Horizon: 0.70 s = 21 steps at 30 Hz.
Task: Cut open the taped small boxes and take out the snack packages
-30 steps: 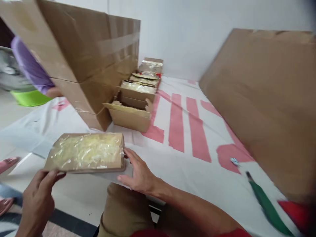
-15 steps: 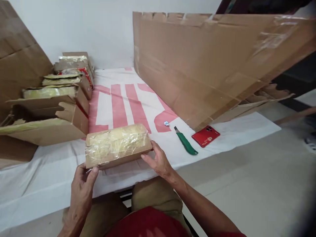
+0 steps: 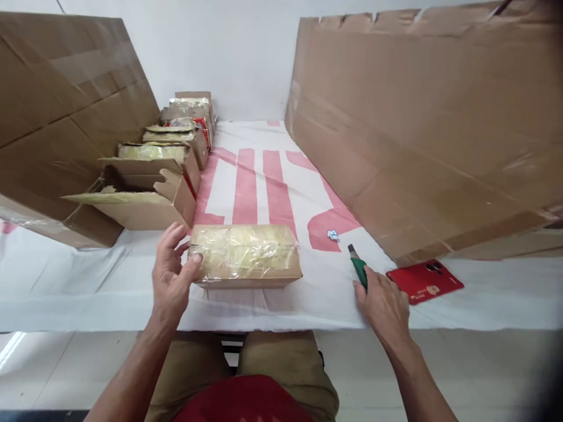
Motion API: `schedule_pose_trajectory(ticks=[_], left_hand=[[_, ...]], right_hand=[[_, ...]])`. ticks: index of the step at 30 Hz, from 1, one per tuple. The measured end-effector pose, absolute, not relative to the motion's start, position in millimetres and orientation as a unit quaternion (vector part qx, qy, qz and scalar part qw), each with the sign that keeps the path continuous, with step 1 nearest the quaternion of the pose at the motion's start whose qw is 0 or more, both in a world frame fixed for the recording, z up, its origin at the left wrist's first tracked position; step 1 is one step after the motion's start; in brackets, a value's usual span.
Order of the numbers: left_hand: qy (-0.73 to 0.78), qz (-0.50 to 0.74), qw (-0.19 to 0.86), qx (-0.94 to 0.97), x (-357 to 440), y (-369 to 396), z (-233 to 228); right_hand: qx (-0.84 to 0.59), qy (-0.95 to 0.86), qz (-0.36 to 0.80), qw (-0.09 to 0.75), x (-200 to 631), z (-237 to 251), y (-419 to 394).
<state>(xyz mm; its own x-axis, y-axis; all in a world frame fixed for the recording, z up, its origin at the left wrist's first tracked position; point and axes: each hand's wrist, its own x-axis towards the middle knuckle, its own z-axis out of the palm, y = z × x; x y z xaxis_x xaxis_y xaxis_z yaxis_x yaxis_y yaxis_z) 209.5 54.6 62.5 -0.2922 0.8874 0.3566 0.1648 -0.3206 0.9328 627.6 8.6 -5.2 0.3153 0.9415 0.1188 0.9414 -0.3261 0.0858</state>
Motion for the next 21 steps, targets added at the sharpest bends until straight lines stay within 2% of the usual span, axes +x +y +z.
schedule_pose_trajectory(ticks=[2, 4, 9, 11, 13, 15, 18, 21], left_hand=[[0.505, 0.588, 0.291, 0.561, 209, 63, 64], [0.516, 0.542, 0.296, 0.594, 207, 66, 64], [0.539, 0.495, 0.339, 0.591, 205, 65, 58], [0.543, 0.497, 0.351, 0.579, 207, 64, 56], [0.541, 0.506, 0.366, 0.564, 208, 63, 55], [0.536, 0.516, 0.383, 0.548, 210, 63, 54], [0.528, 0.529, 0.408, 0.525, 210, 64, 52], [0.518, 0.536, 0.427, 0.512, 211, 65, 50]], right_hand=[[0.819, 0.572, 0.053, -0.004, 629, -5, 13], [0.824, 0.564, 0.021, -0.049, 633, -1, 15], [0.806, 0.500, -0.136, -0.284, 636, 31, 11], [0.774, 0.500, -0.188, -0.338, 627, 55, 12], [0.711, 0.581, -0.218, -0.331, 608, 82, 17], [0.613, 0.703, -0.216, -0.288, 581, 110, 26], [0.476, 0.828, -0.166, -0.245, 533, 142, 44], [0.421, 0.879, -0.113, -0.191, 489, 159, 64]])
